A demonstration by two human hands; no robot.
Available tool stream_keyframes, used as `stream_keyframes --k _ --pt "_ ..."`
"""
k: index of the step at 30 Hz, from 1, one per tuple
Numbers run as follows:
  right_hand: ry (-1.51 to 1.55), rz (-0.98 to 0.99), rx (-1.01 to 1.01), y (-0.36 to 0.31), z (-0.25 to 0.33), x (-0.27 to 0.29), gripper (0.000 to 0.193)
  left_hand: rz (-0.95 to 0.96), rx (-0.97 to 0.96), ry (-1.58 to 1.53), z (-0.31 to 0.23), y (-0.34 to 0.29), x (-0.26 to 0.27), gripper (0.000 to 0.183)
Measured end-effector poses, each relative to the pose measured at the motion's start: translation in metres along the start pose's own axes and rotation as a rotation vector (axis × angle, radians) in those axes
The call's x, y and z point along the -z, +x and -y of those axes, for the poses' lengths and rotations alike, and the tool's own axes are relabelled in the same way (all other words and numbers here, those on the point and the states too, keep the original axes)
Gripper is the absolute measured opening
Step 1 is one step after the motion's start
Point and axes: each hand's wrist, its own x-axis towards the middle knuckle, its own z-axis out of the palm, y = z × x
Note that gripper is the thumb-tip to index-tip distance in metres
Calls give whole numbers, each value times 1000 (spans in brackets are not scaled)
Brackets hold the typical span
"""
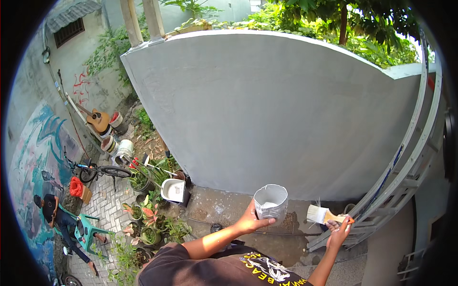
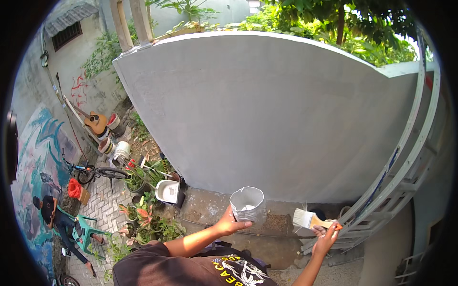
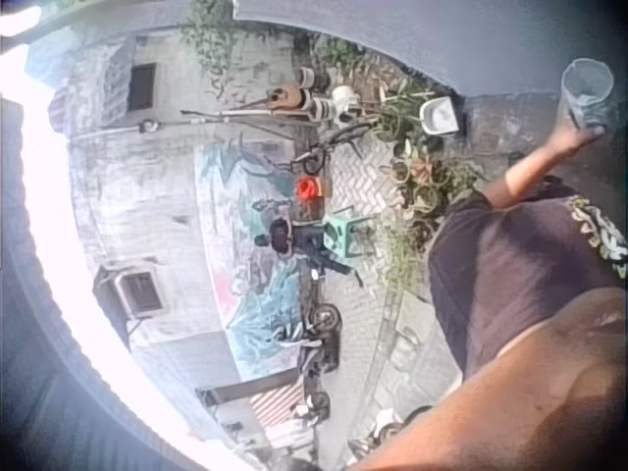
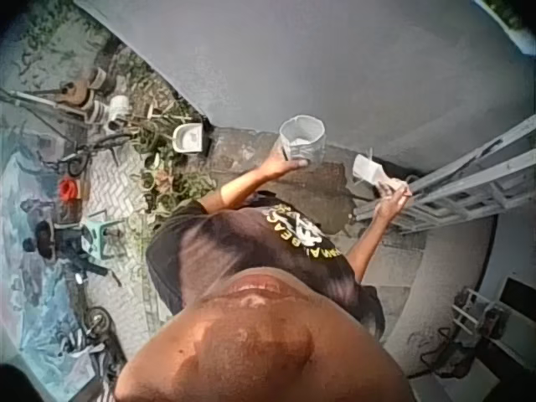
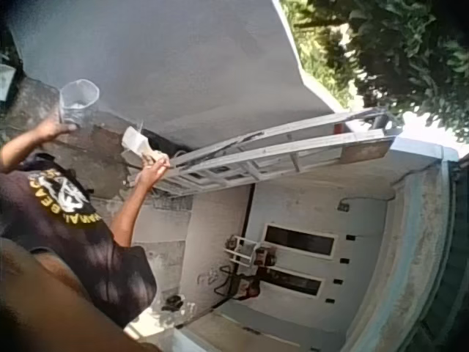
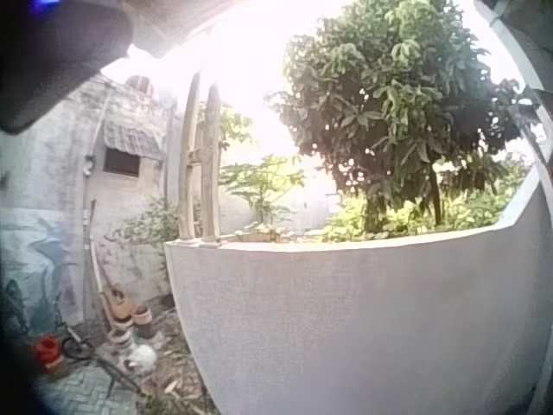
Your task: The person paints a concrete wall and pillar with white paint using a brush.
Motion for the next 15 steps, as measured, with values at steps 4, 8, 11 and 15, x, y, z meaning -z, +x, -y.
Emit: stream_keyframes --k 4,8,11,15 --pt "93 201 251 1 81 -11 40 15 -97 176 -17 10 -23 98" --pt "99 443 502 -12 153 -63 40 55 -235 289 -37 20 -22 97" --pt "142 482 707 -20 189 -85 44 106 -402 390 -43 29 -14 99" --pt "185 645 729 -41 214 -133 43 67 -324 329 -56 24 11 104"
